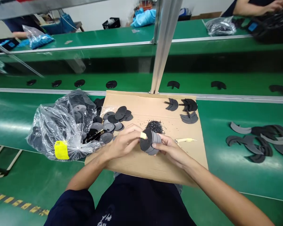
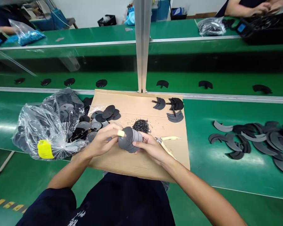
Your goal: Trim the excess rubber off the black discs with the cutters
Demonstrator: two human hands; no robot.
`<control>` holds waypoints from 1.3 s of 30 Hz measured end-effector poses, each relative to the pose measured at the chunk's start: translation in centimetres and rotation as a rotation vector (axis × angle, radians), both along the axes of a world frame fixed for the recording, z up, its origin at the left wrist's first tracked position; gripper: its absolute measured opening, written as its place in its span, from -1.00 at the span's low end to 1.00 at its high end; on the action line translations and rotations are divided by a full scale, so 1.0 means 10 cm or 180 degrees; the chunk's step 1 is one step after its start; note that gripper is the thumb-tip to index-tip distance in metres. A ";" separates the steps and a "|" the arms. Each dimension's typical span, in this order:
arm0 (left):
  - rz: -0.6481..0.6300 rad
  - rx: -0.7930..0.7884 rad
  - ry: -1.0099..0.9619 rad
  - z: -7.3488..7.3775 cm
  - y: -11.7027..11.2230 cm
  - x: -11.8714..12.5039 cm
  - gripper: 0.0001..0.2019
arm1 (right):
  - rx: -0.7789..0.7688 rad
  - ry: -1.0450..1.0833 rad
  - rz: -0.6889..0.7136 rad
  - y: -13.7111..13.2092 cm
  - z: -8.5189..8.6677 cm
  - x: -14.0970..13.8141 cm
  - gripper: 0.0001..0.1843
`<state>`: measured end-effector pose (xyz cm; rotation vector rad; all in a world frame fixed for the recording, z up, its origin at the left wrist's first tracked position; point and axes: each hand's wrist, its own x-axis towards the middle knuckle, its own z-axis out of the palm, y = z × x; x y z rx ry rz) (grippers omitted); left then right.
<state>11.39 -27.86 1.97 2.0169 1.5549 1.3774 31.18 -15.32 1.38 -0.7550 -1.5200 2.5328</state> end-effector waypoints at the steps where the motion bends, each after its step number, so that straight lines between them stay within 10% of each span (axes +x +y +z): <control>1: -0.0005 -0.0014 0.0021 -0.03 -0.04 0.06 -0.79 | -0.0069 0.0029 0.0029 0.00 0.02 0.00 -0.58; 11: 0.0164 -0.0080 0.0098 -0.14 -0.06 0.16 -0.71 | 0.0320 -0.0077 -0.0148 -0.05 -0.03 0.01 -0.49; 19: 0.0479 -0.0243 -0.0746 -0.21 -0.10 0.32 -0.67 | 0.1764 0.0051 -0.0452 -0.07 -0.01 0.08 -0.63; 31: 0.0590 0.0292 0.0252 0.04 -0.06 0.39 -0.82 | 0.4400 0.0998 -0.0392 -0.06 0.03 0.16 -0.82; 39: 0.0319 0.0447 0.0124 0.13 -0.01 0.42 -0.80 | 0.4612 0.1181 -0.0150 -0.02 0.09 0.22 -0.74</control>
